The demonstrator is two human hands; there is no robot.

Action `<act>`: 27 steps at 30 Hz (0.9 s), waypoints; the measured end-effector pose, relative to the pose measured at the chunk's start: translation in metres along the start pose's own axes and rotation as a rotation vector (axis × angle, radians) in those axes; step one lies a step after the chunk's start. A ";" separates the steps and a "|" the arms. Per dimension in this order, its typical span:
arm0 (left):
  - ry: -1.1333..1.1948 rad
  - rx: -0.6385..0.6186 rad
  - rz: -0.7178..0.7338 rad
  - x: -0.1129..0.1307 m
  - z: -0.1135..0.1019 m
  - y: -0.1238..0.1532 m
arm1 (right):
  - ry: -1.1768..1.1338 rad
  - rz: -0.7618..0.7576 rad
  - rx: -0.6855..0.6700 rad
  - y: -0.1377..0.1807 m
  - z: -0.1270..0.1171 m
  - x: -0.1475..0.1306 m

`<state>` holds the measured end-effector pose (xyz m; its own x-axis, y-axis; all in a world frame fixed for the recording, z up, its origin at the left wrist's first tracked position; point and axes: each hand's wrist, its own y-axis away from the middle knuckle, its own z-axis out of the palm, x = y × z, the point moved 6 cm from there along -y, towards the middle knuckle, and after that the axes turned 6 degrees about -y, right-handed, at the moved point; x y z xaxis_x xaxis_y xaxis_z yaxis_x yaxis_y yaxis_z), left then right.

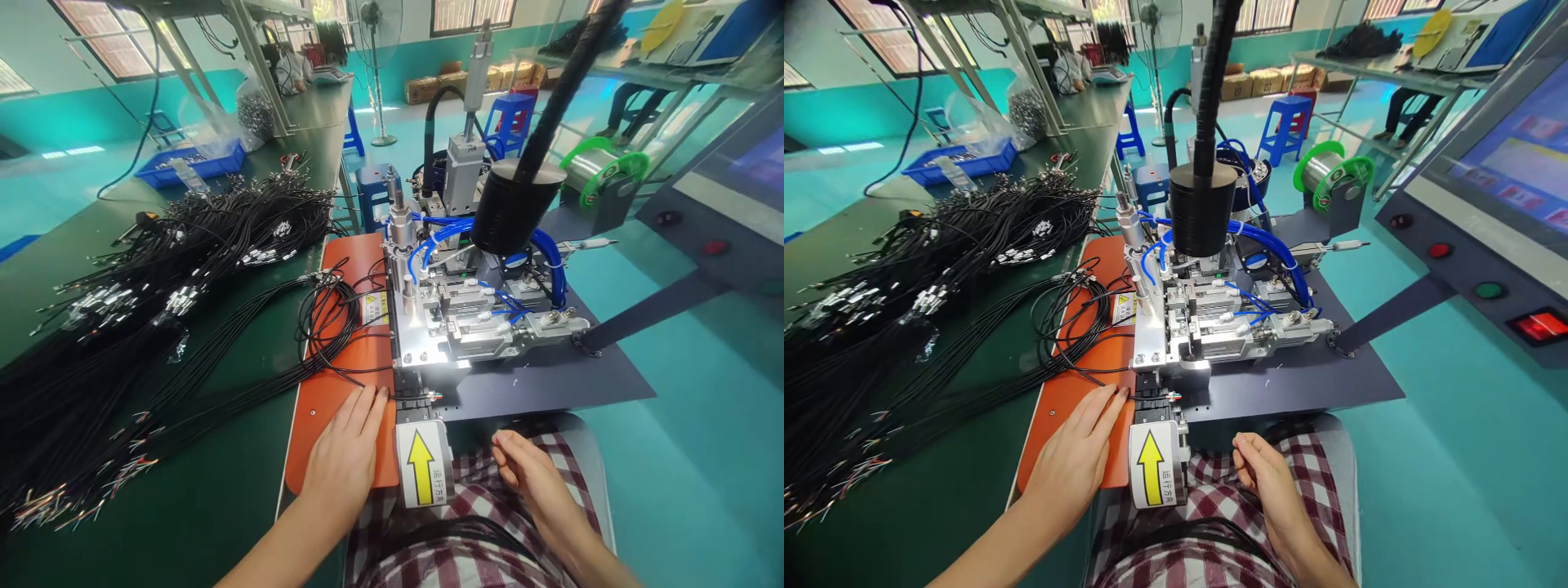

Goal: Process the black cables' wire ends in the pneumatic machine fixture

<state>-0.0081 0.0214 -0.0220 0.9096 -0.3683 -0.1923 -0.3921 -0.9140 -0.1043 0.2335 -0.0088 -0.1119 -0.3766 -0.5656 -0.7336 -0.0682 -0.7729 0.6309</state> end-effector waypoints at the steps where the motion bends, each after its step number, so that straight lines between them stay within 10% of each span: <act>1: 0.001 0.002 0.000 0.000 0.000 0.000 | 0.003 0.003 -0.002 0.001 0.001 0.000; 20: 0.236 0.065 -0.093 -0.014 0.013 -0.031 | 0.082 0.009 0.053 -0.003 -0.019 0.029; 27: 0.089 0.129 -0.137 -0.026 -0.013 -0.024 | 0.153 0.047 0.017 -0.005 -0.028 0.042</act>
<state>-0.0210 0.0503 -0.0015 0.9620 -0.2606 -0.0812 -0.2728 -0.9293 -0.2490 0.2443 -0.0366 -0.1535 -0.2348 -0.6392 -0.7324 -0.0695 -0.7404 0.6685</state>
